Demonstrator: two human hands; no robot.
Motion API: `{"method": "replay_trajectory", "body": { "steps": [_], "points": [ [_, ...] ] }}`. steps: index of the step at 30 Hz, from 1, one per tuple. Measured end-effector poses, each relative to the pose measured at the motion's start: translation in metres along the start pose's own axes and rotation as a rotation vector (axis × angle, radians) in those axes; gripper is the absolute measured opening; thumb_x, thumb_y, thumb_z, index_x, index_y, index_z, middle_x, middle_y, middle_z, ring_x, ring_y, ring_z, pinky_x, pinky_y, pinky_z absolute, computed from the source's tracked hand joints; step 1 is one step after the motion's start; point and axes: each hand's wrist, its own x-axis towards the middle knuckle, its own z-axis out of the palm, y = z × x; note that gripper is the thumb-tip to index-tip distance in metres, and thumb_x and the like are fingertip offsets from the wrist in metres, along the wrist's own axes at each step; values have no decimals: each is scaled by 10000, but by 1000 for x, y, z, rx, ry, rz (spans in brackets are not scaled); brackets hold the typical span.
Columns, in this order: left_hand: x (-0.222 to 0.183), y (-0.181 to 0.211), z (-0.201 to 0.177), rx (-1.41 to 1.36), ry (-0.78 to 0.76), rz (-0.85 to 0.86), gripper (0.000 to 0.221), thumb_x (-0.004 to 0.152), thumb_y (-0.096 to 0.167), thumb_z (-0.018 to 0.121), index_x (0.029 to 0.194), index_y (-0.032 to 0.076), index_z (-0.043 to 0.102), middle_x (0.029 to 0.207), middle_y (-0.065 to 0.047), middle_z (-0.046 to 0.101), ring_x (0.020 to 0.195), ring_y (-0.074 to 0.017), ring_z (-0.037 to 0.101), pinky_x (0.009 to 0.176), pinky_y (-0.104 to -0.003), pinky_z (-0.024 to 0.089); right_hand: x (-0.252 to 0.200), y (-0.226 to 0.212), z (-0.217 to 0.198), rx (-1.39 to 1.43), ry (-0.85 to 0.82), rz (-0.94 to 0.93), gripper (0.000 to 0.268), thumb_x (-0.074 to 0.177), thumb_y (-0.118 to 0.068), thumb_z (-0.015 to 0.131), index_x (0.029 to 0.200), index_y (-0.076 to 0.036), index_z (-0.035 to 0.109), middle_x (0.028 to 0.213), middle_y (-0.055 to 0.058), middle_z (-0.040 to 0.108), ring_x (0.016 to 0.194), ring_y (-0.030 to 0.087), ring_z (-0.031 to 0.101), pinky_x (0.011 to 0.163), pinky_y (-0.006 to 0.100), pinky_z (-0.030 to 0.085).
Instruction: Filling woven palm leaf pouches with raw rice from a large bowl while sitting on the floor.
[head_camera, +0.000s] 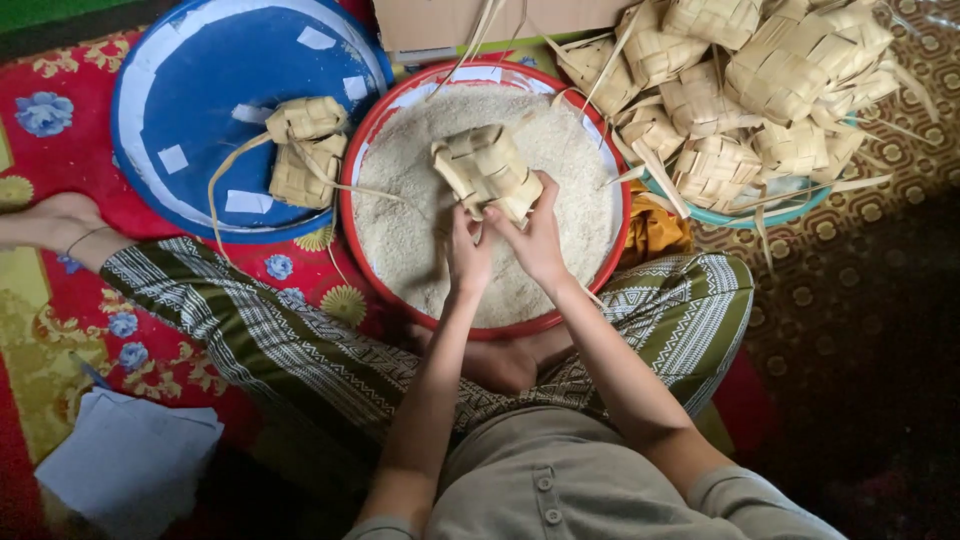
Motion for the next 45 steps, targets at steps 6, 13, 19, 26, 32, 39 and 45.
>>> {"method": "replay_trajectory", "body": {
  "steps": [6, 13, 19, 26, 32, 39, 45],
  "points": [
    [0, -15, 7, 100, 3, -11, 292, 982, 289, 628, 1208, 133, 530, 1092, -131, 724, 1083, -341, 713, 913, -468, 611, -11, -5, 6, 50, -27, -1, 1002, 924, -259, 776, 1586, -92, 42, 1533, 443, 286, 1324, 645, 424, 1090, 684, 447],
    [-4, -29, 1, 115, 39, 117, 276, 970, 239, 608, 1194, 82, 574, 1072, -184, 698, 1061, -412, 695, 910, -518, 587, -10, 24, 1, 22, 43, -97, 1066, 849, -220, 872, 1590, -131, 111, 1487, 365, 435, 1293, 571, 518, 1060, 634, 493],
    [-7, -40, 9, 44, 121, 270, 293, 929, 228, 718, 1153, 86, 595, 1026, -165, 712, 1008, -363, 721, 893, -457, 590, -9, 26, -8, -13, 119, -154, 1101, 765, -253, 948, 1556, -80, 202, 1341, 292, 576, 1181, 451, 625, 1000, 570, 507],
    [-7, -37, 4, -135, 4, 368, 749, 789, 230, 912, 1386, 19, 512, 1272, -200, 635, 1187, -349, 649, 1037, -408, 527, -5, 17, -19, -93, 217, -190, 1053, 762, -330, 963, 1524, -133, 263, 1103, 152, 688, 969, 292, 637, 877, 446, 488],
    [7, -28, -9, -229, -30, 379, 605, 868, 222, 797, 1392, 57, 544, 1326, -175, 626, 1271, -329, 601, 1122, -458, 453, 3, 24, -37, -41, 276, -253, 1001, 780, -260, 967, 1500, -93, 291, 1124, 202, 664, 1026, 328, 649, 892, 437, 509],
    [159, 54, -23, -166, 248, 650, 180, 1025, 148, 605, 1193, 91, 635, 1168, -81, 689, 1099, -241, 662, 1011, -358, 507, 2, 29, -43, 47, 248, -261, 878, 841, -299, 855, 1487, -109, 293, 1479, 168, 390, 1285, 288, 506, 1070, 396, 452],
    [356, 52, -23, 351, 490, 571, 485, 972, 495, 628, 1271, 114, 613, 1271, -225, 636, 1233, -454, 548, 1161, -519, 288, -16, -5, -53, 542, 261, 490, 1127, 765, -429, 751, 1557, 26, 88, 1471, 250, 501, 1031, 223, 639, 873, 346, 584]
  ]
}}
